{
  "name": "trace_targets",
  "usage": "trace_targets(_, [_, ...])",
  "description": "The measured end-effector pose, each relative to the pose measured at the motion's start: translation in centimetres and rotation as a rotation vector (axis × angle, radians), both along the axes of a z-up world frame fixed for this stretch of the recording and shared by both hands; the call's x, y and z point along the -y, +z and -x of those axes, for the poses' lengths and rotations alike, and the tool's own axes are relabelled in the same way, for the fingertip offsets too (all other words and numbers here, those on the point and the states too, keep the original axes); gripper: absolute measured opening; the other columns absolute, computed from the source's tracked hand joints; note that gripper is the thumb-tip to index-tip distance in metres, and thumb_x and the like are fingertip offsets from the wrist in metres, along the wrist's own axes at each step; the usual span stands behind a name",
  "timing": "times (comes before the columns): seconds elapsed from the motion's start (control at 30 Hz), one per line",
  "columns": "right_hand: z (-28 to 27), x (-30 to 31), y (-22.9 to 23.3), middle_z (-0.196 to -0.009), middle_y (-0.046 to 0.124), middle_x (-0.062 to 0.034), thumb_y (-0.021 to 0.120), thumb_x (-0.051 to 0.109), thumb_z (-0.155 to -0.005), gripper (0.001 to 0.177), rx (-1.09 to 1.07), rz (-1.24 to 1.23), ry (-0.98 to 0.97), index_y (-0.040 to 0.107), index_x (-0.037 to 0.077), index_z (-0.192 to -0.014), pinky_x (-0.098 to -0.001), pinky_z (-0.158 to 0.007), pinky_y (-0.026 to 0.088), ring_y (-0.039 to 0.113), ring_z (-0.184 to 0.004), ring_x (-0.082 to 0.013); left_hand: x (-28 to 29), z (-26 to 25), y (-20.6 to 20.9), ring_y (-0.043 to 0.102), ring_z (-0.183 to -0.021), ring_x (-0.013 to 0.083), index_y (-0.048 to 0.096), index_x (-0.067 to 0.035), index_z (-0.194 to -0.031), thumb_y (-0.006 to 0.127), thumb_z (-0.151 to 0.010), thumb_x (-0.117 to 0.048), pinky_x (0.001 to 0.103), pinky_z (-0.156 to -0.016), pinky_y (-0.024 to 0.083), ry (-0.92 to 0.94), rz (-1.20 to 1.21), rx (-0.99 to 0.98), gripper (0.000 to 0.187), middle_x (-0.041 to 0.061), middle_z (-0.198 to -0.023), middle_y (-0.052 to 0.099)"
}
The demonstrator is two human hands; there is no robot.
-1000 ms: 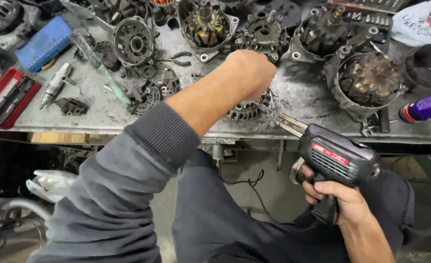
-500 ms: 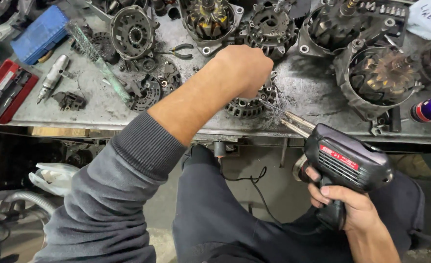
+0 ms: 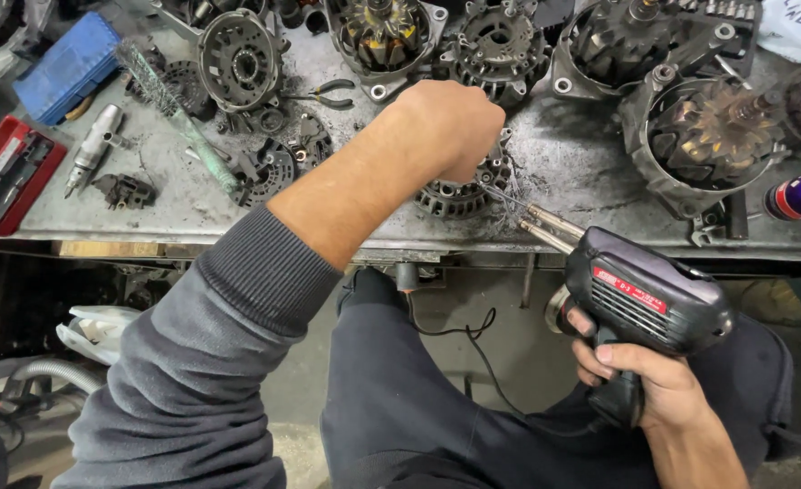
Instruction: The person uses a heat gun to apply heat to a mechanical component on a workbench while manipulating it with a wrench. The person rotates the component and adjusts the heat gun position throughout the process.
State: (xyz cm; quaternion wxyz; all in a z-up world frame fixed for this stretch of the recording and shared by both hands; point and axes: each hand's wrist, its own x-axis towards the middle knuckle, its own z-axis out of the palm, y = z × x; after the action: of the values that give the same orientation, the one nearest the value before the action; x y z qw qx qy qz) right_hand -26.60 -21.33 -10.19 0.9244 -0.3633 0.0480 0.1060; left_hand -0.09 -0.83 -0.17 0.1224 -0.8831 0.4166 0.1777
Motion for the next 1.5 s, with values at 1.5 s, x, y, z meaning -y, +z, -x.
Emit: trace_targets(1.5, [0.1,0.4,-0.7,-0.107,0.057,-0.0189,0.064,-0.008,-0.074,0.069,-0.045,-0.055,0.034,0.047,-0.001,-0.14,-0.0284,-0.054,0.043,0.048,-0.062,-0.0158,-5.1,6.3,-2.6,0.071,-0.067,0.0401,0.064,0.0,-0.085,0.063,-0.088,-0.021,0.049,-0.064,0.06,0.184,0.434,0.126,0.021,0.019,-0.08,0.071])
